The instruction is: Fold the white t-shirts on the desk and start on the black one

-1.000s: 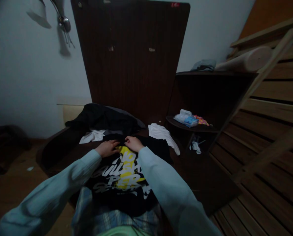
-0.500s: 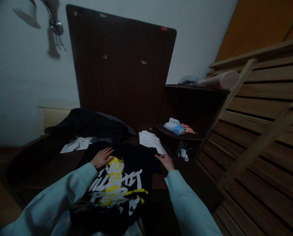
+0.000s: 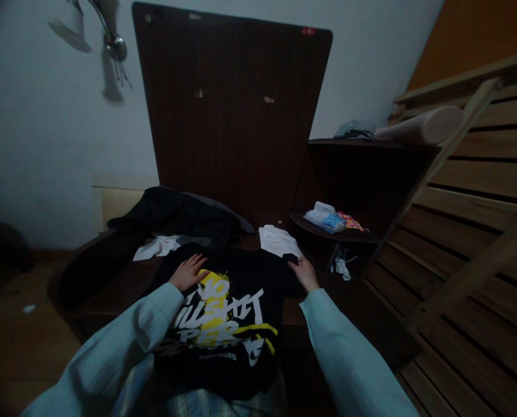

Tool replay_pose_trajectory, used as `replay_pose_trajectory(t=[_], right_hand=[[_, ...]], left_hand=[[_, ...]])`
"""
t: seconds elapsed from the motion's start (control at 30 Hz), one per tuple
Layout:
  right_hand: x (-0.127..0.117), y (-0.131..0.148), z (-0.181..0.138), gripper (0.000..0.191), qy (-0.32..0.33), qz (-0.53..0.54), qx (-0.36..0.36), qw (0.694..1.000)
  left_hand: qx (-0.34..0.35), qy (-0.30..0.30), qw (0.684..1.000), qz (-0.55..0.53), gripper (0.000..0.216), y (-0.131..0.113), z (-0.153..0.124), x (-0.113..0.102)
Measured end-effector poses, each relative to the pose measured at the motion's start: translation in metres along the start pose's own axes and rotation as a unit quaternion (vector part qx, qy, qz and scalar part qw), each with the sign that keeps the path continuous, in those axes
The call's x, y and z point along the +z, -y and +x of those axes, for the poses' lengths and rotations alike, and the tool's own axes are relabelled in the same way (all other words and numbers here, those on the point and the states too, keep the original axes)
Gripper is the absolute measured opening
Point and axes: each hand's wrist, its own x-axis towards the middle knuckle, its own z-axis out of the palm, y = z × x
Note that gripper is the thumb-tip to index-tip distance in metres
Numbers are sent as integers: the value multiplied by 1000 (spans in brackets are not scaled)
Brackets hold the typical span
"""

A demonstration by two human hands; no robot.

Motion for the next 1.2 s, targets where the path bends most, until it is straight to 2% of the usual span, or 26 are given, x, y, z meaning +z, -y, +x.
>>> replay_pose_trajectory(t=[0.1,0.17,0.23,0.27,0.33,0.4,0.57,0.67,0.73,0.9,0.97,1.07,1.13,1.2], right_hand=[[6,32,-13,8,-23,-74,-83,994],[16,56,-30,15,11,-106,-152,983],[26,75,-52,21,101,-107,-238,960],[30,81,-63,23,173,-99,-285,937],[34,88,-82,29,294,-89,-335,891],[31,85,-95,32,337,-98,-337,873],[14,61,-111,28,299,-174,-322,881],[12,51,-116,15,285,-199,-334,876],[14,50,-117,11,273,-207,-335,878],[17,61,-114,14,225,-195,-350,888],[14,64,-112,13,256,-176,-384,869],[10,64,-104,4,373,-139,-396,827],[10,65,-93,14,393,-98,-361,840],[14,67,-76,24,355,-48,-320,877]], left_hand=[[-1,-5,1000,-4,59,1,0,1],[1,-9,1000,-8,59,1,0,2],[4,-14,1000,-13,58,2,0,3],[5,-17,1000,-15,58,2,0,4],[6,-20,1000,-18,58,2,0,3],[7,-19,1000,-20,58,1,-1,2],[1,-14,1000,-25,57,-1,-3,-2],[-4,-14,1000,-25,57,-1,-2,0],[-3,-16,1000,-22,57,0,-2,1],[-3,-12,1000,-14,56,-1,-3,-1],[-3,-13,1000,-12,56,-2,-4,-2],[0,-14,1000,-11,55,-2,-4,-2],[1,-15,1000,-14,56,-2,-3,0],[2,-14,1000,-17,56,-2,-4,0]])
